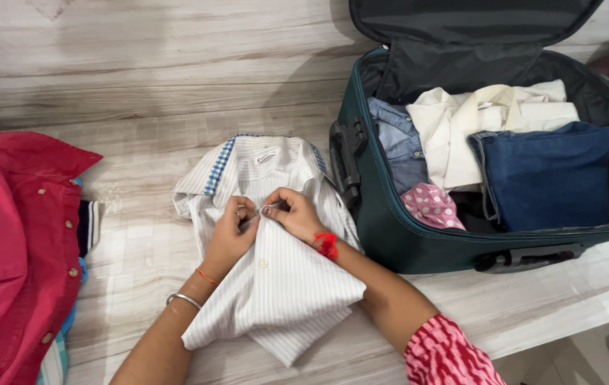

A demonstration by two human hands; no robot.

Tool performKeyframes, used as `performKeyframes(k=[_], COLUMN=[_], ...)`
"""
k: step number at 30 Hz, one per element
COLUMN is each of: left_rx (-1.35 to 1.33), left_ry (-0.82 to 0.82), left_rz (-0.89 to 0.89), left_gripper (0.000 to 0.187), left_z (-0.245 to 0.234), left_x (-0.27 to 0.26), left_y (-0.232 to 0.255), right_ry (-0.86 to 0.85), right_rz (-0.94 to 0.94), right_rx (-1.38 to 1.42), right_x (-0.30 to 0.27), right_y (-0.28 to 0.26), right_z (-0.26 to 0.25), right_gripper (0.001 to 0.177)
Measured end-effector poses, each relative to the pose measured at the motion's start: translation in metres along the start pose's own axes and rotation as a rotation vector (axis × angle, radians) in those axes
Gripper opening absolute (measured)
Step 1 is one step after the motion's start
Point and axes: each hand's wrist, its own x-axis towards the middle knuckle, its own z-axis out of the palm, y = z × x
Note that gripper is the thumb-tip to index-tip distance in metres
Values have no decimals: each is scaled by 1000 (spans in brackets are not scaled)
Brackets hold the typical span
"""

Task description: The person picks up a white shirt and a blue shirt from a surface, buttons them by hand, and folds them before placing them into an open suitcase.

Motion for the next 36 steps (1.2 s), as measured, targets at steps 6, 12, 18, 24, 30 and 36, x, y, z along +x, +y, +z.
performKeyframes(k=[6, 12, 18, 24, 30, 36], left_rx=[396, 356, -35, 203, 257, 273], left_ry=[66, 106, 373, 461, 476, 445], left_rz=[116, 217, 144, 111, 117, 85], left_gripper=[22, 12, 13, 13, 11, 11], left_z=[-2, -4, -27, -27, -31, -31], left_x=[-2, -3, 13, 7, 10, 10], left_y=[28, 5, -26, -10, -18, -14], right_ry=[-8, -80, -98, 352, 15, -580], right_rz=[-42, -139, -117, -164, -383, -43], right_rx=[-82, 17, 205, -139, -560, -318], right_x=[-4, -3, -2, 3, -12, -20], right_y=[-5, 2, 18, -13, -109, -144], right_z=[0, -12, -9, -18, -21, -6], right_gripper=[13, 9, 18, 17, 25, 39])
